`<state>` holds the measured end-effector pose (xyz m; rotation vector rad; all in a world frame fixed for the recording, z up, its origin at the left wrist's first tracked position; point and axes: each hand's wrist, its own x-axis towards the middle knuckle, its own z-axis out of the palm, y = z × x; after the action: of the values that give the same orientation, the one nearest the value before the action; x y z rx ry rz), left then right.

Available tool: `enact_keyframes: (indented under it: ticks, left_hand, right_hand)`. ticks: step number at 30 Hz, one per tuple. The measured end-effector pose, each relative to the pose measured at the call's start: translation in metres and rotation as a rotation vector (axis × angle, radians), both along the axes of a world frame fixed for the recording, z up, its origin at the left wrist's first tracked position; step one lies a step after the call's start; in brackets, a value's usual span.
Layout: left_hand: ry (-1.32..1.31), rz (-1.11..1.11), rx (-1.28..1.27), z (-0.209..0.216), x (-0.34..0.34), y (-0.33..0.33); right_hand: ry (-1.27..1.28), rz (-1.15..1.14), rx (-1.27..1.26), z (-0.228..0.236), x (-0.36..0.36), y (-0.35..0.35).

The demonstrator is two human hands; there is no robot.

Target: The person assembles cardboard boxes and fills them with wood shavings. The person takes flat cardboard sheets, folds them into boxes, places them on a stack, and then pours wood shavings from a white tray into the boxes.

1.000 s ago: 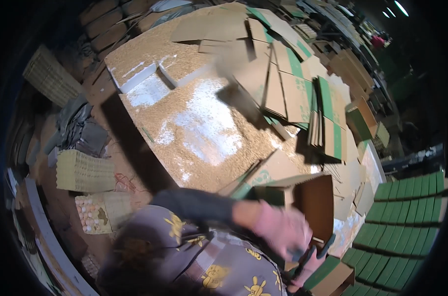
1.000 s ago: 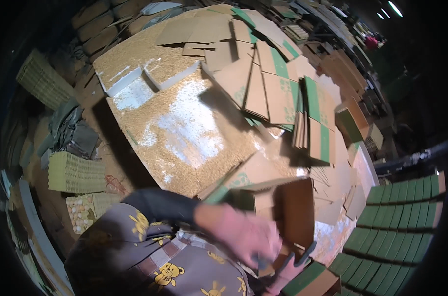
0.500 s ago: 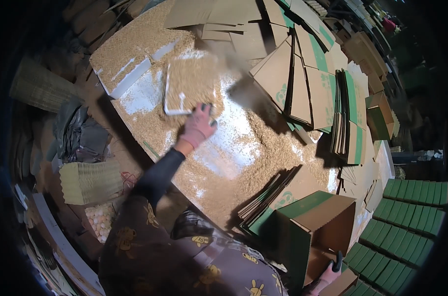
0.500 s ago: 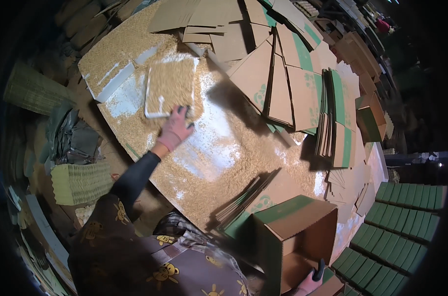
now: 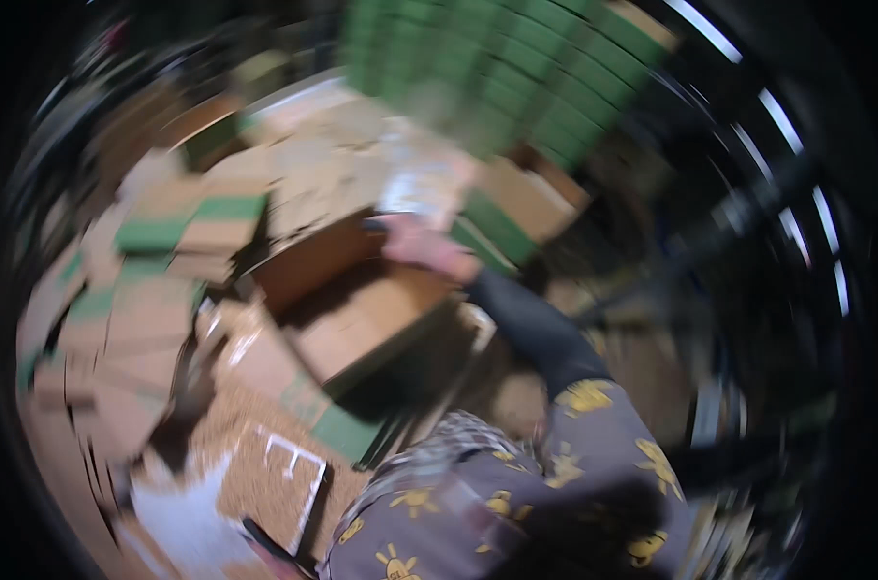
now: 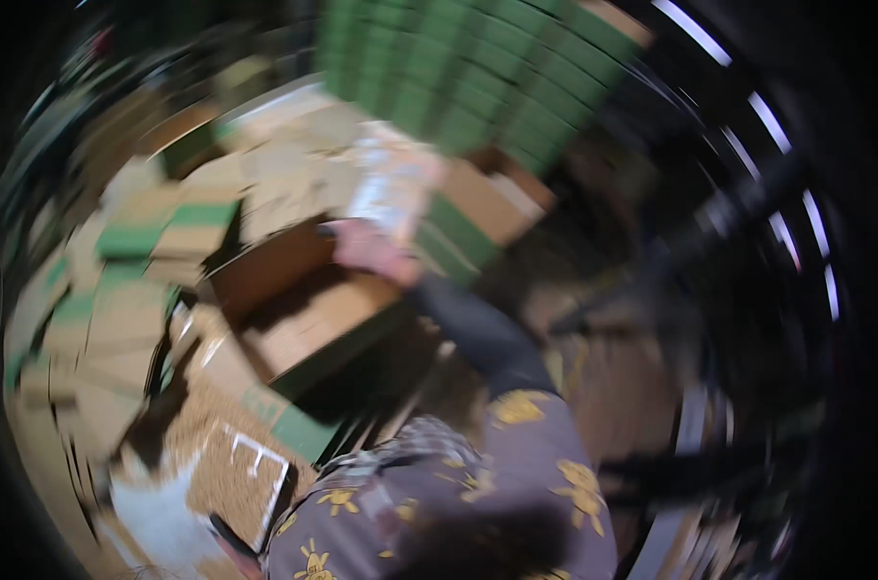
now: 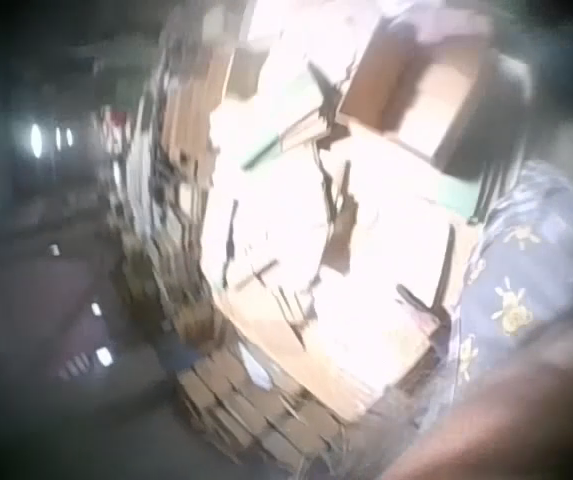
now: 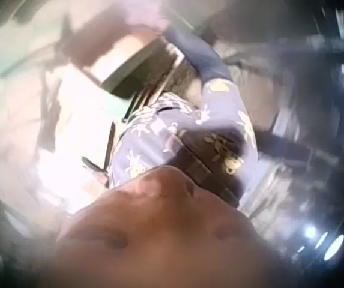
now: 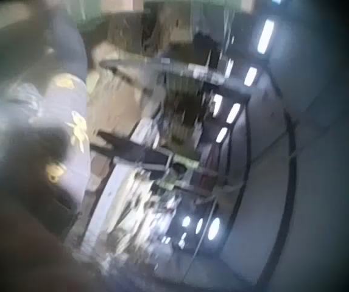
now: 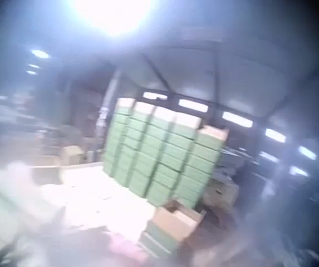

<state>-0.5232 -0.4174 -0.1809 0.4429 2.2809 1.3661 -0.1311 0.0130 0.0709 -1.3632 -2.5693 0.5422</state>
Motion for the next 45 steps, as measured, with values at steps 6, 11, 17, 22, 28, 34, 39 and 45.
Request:
enact_keyframes:
  ticks: [6, 11, 17, 22, 28, 34, 39, 45]
  left_hand:
    - [-0.031, -0.321, 0.128, 0.082, 0.054, 0.142]
    - [-0.075, -0.331, 0.293, 0.139, 0.048, 0.154]
    - [-0.347, -0.250, 0.642, 0.224, 0.024, 0.083]
    - [-0.053, -0.684, 0.683, 0.294, 0.158, 0.155]
    - [0.018, -0.575, 0.500, 0.299, 0.177, 0.178]
    - [-0.025, -0.523, 0.432, 0.298, 0.160, 0.198]
    - [-0.210, -0.197, 0.484, 0.298, 0.168, 0.206]
    - [0.405, -0.421, 0.229, 0.295, 0.166, 0.188]
  right_hand:
    - [0.066, -0.082, 0.155, -0.017, 0.038, -0.008]
    - [0.095, -0.010, 0.174, -0.020, 0.000, 0.006]
    - [0.450, 0.105, 0.238, -0.035, 0.041, -0.001]
    - [0.189, 0.045, -0.031, 0.016, 0.047, -0.010]
    - [0.540, 0.557, -0.466, -0.001, 0.092, 0.015]
    - [0.500, 0.630, -0.454, -0.011, 0.080, 0.028]
    - [0.601, 0.785, -0.461, 0.006, 0.062, 0.041]
    - [0.727, 0.802, -0.453, -0.007, 0.057, 0.039]
